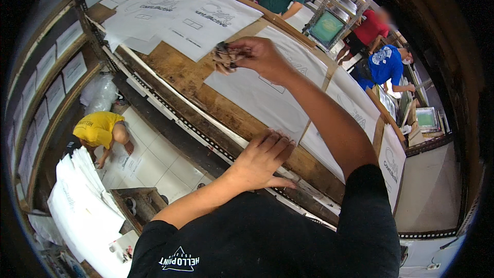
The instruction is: The person cleans screen-printing stencils by rubbing them with a cloth and a cleaning agent, then removes a finished garment from a bag and checks it.
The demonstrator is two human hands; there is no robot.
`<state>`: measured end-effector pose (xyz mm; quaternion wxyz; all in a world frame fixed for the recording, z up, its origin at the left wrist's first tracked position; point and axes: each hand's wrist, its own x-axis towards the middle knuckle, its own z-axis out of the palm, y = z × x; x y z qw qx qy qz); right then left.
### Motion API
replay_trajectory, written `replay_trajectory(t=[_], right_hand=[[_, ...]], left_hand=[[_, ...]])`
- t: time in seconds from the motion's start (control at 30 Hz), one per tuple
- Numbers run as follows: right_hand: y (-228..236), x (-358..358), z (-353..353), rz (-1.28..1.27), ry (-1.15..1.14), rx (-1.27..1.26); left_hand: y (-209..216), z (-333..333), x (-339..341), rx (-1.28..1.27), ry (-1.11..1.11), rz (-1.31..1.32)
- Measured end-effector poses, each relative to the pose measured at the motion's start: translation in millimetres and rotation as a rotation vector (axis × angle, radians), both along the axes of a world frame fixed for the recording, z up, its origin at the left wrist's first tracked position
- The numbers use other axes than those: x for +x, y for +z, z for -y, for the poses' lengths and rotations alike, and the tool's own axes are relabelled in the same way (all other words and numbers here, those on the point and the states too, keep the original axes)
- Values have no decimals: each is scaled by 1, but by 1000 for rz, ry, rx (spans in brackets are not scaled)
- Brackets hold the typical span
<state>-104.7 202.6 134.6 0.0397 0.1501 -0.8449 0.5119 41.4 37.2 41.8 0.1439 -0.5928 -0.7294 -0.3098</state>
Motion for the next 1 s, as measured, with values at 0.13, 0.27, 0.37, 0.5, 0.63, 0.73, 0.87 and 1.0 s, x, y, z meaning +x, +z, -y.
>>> replay_trajectory(t=[0.13,0.27,0.37,0.5,0.63,0.73,0.87,1.0], right_hand=[[1,74,-48,93,-81,-40],[18,158,-75,199,-229,223],[6,195,-80,209,-328,138],[-6,213,-76,-77,-277,557],[-20,190,-60,-201,-205,550],[-28,143,-44,-261,-102,521],[-39,61,-11,-404,18,484],[-40,-5,27,-382,36,454]], left_hand=[[-1,-3,1,69,3,-24],[1,-7,3,97,-8,-21],[-3,-7,3,86,11,-11],[3,-5,3,105,21,-19],[2,-7,3,101,5,3],[-3,-6,5,112,24,-2],[0,-4,5,91,44,-27],[-1,-2,3,103,31,-10]])
